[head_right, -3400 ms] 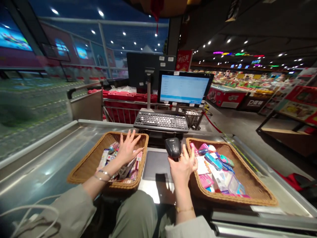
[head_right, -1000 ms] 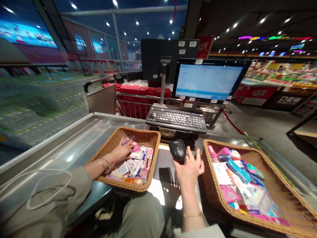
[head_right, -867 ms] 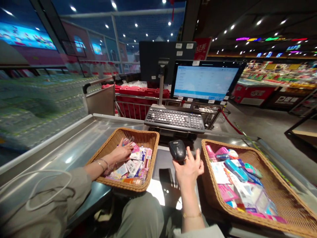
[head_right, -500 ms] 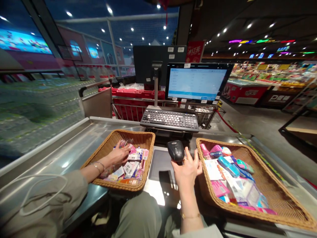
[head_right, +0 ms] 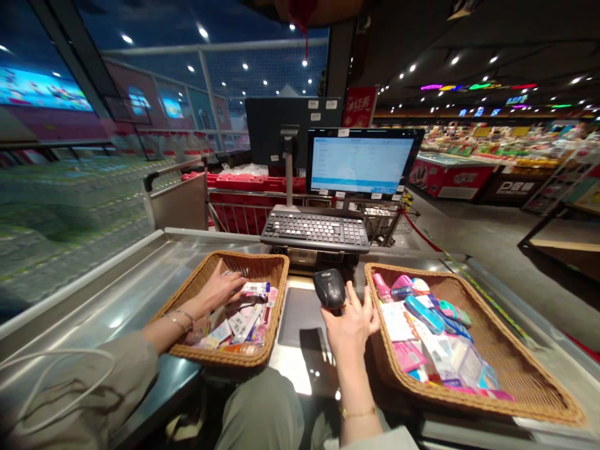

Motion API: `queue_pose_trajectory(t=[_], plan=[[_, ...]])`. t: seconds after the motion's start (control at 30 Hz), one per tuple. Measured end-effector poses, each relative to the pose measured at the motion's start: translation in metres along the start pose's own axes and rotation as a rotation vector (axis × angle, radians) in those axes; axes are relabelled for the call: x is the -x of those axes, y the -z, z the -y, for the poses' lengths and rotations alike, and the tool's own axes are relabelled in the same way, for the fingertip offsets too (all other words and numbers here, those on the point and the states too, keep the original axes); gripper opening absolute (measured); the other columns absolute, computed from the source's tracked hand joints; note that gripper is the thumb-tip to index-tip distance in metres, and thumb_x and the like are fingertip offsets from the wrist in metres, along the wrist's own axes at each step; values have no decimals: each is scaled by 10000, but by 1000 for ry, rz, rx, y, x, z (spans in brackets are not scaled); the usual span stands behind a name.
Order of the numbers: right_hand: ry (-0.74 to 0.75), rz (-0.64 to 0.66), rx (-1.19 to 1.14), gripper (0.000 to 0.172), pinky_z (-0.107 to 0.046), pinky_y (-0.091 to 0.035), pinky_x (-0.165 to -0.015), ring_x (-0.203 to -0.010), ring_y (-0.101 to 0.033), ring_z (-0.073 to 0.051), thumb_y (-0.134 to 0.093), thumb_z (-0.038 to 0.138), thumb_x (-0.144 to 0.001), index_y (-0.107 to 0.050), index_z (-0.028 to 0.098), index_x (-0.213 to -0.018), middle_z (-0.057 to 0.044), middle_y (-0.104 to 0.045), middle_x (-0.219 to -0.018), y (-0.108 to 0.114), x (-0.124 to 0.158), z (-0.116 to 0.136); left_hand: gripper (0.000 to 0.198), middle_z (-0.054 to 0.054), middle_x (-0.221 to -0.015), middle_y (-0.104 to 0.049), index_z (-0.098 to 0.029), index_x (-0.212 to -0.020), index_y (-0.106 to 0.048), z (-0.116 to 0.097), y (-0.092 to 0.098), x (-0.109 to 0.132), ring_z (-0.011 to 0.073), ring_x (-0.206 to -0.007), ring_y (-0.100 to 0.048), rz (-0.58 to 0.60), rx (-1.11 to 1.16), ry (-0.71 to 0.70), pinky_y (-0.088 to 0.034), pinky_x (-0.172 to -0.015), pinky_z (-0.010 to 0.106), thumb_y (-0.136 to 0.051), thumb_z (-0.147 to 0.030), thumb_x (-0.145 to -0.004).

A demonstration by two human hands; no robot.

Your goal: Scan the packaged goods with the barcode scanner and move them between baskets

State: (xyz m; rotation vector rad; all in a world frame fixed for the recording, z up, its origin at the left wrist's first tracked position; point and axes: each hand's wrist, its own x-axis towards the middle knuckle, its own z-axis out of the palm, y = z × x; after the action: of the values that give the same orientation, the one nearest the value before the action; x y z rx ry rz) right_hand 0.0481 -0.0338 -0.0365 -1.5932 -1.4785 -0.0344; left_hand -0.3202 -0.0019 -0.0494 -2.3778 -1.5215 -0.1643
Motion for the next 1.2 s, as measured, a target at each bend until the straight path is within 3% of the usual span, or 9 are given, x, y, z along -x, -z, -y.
queue_pose_trajectory(t=[0.1, 0.17, 0.3, 0.4, 0.6, 0.8, 0.93, 1.2], plan=[[11, -9, 4, 228, -590, -223, -1070, -1398, -340, -340, -617, 402, -741, -702, 227, -859, -83, -640, -1310, -1, 0, 0, 268, 108, -1155, -706, -219, -1173, -643, 0, 2, -7, 255, -1079, -674, -39, -44, -5, -5, -1178, 671, -491, -245, -954], [12, -5, 9, 221, -587, -220, -1071, -1397, -336, -341, -619, 409, -741, -703, 227, -834, -82, -641, -1309, -1, 0, 1, 328, 129, -1198, -697, -198, -1241, -614, -1, 4, -13, 248, -1117, -667, -62, -64, -11, -93, -1192, 647, -419, -193, -977], [2, 3, 19, 227, -574, -231, -1069, -1386, -341, -338, -616, 412, -733, -708, 225, -825, -80, -640, -1309, 0, 0, 2, 396, 163, -1260, -672, -136, -1301, -580, -8, 12, -25, 239, -1206, -624, -98, -92, -50, -315, -1175, 502, -358, -119, -974], [1, 0, 20, 212, -572, -235, -1070, -1386, -341, -335, -614, 399, -732, -707, 229, -820, -76, -639, -1309, 0, 0, 2, 416, 162, -1303, -650, -127, -1310, -575, -14, 19, -32, 230, -1247, -595, -132, -122, -70, -392, -1138, 433, -347, -93, -964], [10, 5, 17, 236, -585, -221, -1080, -1384, -349, -342, -628, 416, -737, -722, 229, -846, -75, -644, -1305, 1, 1, 0, 440, 150, -1293, -662, -126, -1323, -575, -23, 22, -40, 228, -1237, -604, -246, -132, -82, -352, -1179, 464, -338, -67, -958], [13, 21, 16, 253, -590, -214, -1084, -1397, -334, -342, -634, 407, -737, -719, 215, -878, -81, -632, -1325, 4, 0, -1, 426, 136, -1219, -706, -145, -1319, -584, -13, 23, -43, 222, -1165, -656, -456, -174, -103, -393, -1153, 481, -368, -67, -960], [19, 10, 11, 231, -590, -215, -1083, -1398, -337, -340, -623, 395, -747, -712, 216, -863, -74, -629, -1330, 5, 0, 1, 398, 118, -1197, -720, -173, -1314, -590, -10, 30, -47, 224, -1144, -671, -536, -184, -71, -345, -1176, 514, -396, -91, -976], [9, 14, 15, 200, -589, -205, -1083, -1402, -333, -330, -652, 384, -724, -708, 223, -830, -72, -637, -1321, 4, 1, 1, 415, 102, -1215, -715, -192, -1359, -554, -45, 35, -76, 235, -1132, -678, -626, -149, -68, -326, -1176, 556, -391, -104, -988]])
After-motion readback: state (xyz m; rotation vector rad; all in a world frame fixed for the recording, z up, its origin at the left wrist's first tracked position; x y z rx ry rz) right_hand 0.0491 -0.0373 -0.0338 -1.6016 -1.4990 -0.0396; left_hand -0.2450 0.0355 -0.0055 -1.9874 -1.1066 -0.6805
